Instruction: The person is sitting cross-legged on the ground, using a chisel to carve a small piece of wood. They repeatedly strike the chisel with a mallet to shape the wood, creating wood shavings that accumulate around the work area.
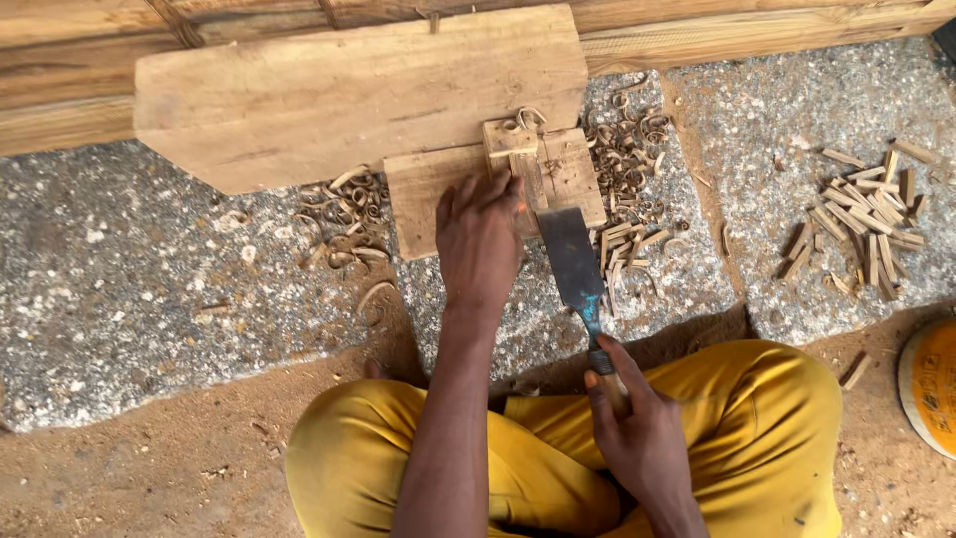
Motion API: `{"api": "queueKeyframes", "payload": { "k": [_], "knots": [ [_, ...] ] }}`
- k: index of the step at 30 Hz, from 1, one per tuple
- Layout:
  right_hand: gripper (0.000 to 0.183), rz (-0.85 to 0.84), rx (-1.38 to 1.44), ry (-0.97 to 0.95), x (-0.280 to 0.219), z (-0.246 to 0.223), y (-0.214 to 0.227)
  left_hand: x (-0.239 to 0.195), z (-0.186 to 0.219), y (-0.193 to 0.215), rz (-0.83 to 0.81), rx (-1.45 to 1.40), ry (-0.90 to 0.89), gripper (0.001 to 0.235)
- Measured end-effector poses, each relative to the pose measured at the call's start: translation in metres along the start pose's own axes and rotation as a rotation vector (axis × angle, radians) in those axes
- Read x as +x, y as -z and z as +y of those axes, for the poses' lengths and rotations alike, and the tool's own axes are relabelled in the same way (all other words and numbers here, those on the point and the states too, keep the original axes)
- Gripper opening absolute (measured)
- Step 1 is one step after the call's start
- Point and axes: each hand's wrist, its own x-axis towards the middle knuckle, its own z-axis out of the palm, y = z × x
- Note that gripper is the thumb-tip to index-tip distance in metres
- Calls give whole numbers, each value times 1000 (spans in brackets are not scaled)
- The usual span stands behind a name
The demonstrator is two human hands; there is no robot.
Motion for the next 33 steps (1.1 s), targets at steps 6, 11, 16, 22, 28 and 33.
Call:
{"api": "queueKeyframes", "payload": {
  "k": [6, 11, 16, 22, 28, 33],
  "knots": [
    [54, 20, 19, 143, -2, -7, 0, 3, 8, 14, 35, 92, 71, 43],
    [52, 6, 34, 111, -5, -11, 0, 4, 10, 19, -38, 76, 143, 44],
    [52, -17, -47, 17, -4, -15, 4, 2, 14, 19, -54, 81, 163, 45],
    [52, -2, -26, 41, -3, -22, 5, 3, 12, 16, -54, 98, 153, 50],
    [54, -32, -9, 72, 1, -27, 1, 5, 12, 16, -83, 99, 163, 57],
    [56, -19, -67, 214, 1, -29, -1, 3, 13, 18, -98, 75, 188, 58]
  ]
}}
